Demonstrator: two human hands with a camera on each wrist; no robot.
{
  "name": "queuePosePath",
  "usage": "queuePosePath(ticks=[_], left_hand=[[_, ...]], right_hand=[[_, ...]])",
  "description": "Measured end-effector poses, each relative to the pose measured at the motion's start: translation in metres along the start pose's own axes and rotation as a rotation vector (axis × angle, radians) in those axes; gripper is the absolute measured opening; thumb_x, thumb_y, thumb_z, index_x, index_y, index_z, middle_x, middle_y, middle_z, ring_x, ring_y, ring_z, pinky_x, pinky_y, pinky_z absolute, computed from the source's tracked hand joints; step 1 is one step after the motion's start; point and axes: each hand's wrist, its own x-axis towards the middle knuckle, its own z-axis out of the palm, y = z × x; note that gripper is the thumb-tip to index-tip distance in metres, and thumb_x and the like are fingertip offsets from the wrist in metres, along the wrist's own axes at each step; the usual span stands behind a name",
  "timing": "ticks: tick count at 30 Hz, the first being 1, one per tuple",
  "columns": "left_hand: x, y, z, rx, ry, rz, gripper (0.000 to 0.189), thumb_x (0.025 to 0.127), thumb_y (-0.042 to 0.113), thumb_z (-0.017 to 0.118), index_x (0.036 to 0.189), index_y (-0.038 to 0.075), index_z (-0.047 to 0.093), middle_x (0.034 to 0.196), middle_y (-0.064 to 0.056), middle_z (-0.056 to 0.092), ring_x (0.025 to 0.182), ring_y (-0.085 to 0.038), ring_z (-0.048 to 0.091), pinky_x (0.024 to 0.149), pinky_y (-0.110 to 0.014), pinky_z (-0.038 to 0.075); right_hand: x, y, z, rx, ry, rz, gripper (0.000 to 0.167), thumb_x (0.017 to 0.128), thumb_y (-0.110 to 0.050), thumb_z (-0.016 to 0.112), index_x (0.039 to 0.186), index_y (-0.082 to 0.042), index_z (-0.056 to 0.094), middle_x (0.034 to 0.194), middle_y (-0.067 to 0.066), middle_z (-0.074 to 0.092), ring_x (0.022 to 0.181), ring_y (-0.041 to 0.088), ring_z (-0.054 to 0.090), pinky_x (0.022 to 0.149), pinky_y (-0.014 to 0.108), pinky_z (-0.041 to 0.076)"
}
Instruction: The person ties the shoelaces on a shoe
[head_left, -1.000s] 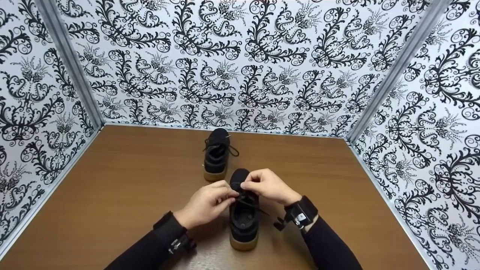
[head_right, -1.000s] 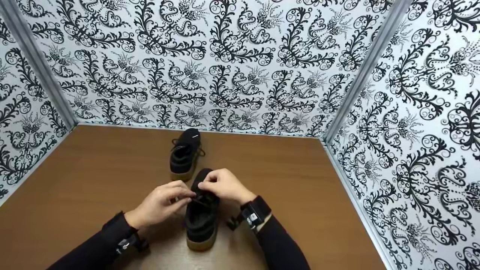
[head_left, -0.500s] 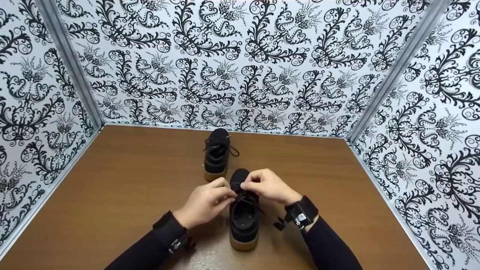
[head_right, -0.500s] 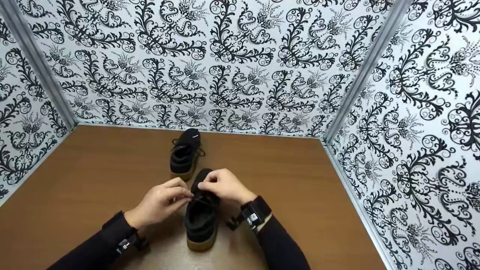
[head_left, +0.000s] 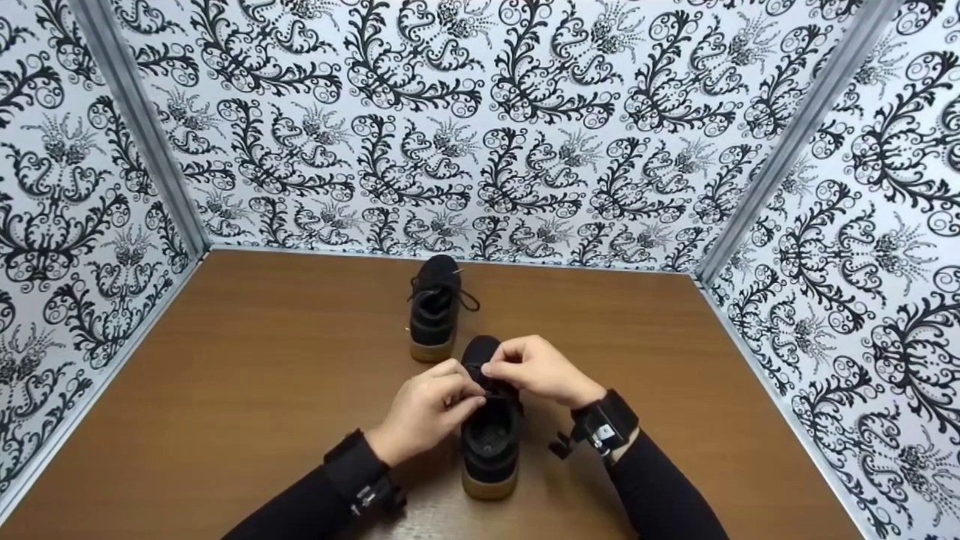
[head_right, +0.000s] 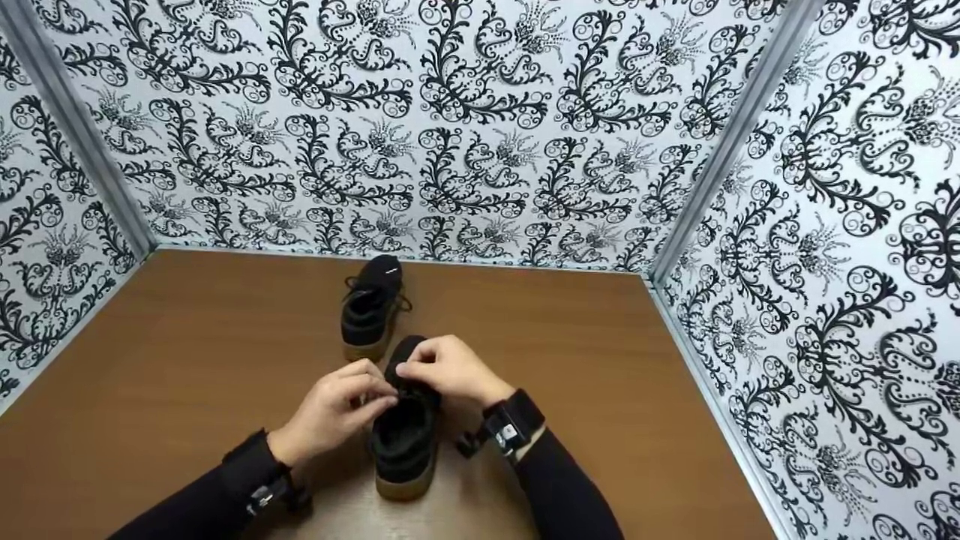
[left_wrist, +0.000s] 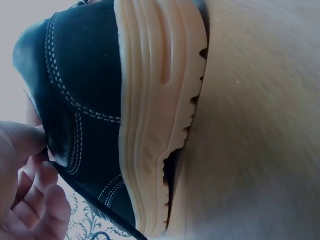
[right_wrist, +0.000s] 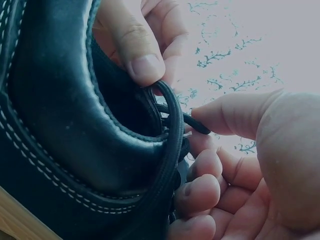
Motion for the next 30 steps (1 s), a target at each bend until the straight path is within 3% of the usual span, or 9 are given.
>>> queuePosePath(ticks=[7, 10, 17, 30], left_hand=[[0.001, -0.005, -0.008, -0.093, -0.033, -0.031, 0.013, 0.095, 0.005, 0.089, 0.104, 0.012, 0.081, 0.094, 0.003, 0.069, 0.073, -0.012, 0.062, 0.064, -0.020, 0.052], [0.001, -0.008, -0.014, -0.037, -0.060, 0.003, 0.016, 0.095, 0.003, 0.089, 0.107, 0.011, 0.081, 0.098, 0.003, 0.069, 0.073, -0.010, 0.062, 0.064, -0.019, 0.052], [-0.001, -0.014, -0.019, 0.205, -0.091, 0.114, 0.021, 0.093, 0.001, 0.089, 0.109, 0.013, 0.083, 0.106, 0.003, 0.066, 0.082, -0.007, 0.067, 0.068, -0.023, 0.056], [0.001, -0.012, -0.014, 0.217, -0.073, 0.132, 0.014, 0.097, 0.006, 0.087, 0.105, 0.015, 0.080, 0.103, 0.002, 0.067, 0.087, -0.009, 0.071, 0.071, -0.025, 0.059]], right_hand=[[0.000, 0.000, 0.000, -0.018, 0.001, -0.001, 0.026, 0.102, -0.032, 0.083, 0.086, -0.011, 0.080, 0.069, -0.011, 0.055, 0.062, 0.006, 0.048, 0.057, 0.022, 0.037], [0.000, 0.000, 0.000, -0.017, 0.002, -0.003, 0.026, 0.102, -0.032, 0.083, 0.087, -0.010, 0.080, 0.069, -0.011, 0.055, 0.062, 0.006, 0.048, 0.057, 0.022, 0.037], [0.000, -0.001, 0.001, -0.022, 0.002, -0.002, 0.025, 0.101, -0.031, 0.084, 0.087, -0.010, 0.080, 0.069, -0.011, 0.055, 0.062, 0.007, 0.048, 0.057, 0.022, 0.037], [0.000, 0.002, 0.000, -0.011, -0.007, -0.013, 0.027, 0.102, -0.031, 0.083, 0.085, -0.010, 0.079, 0.069, -0.011, 0.052, 0.063, 0.007, 0.047, 0.058, 0.022, 0.037]])
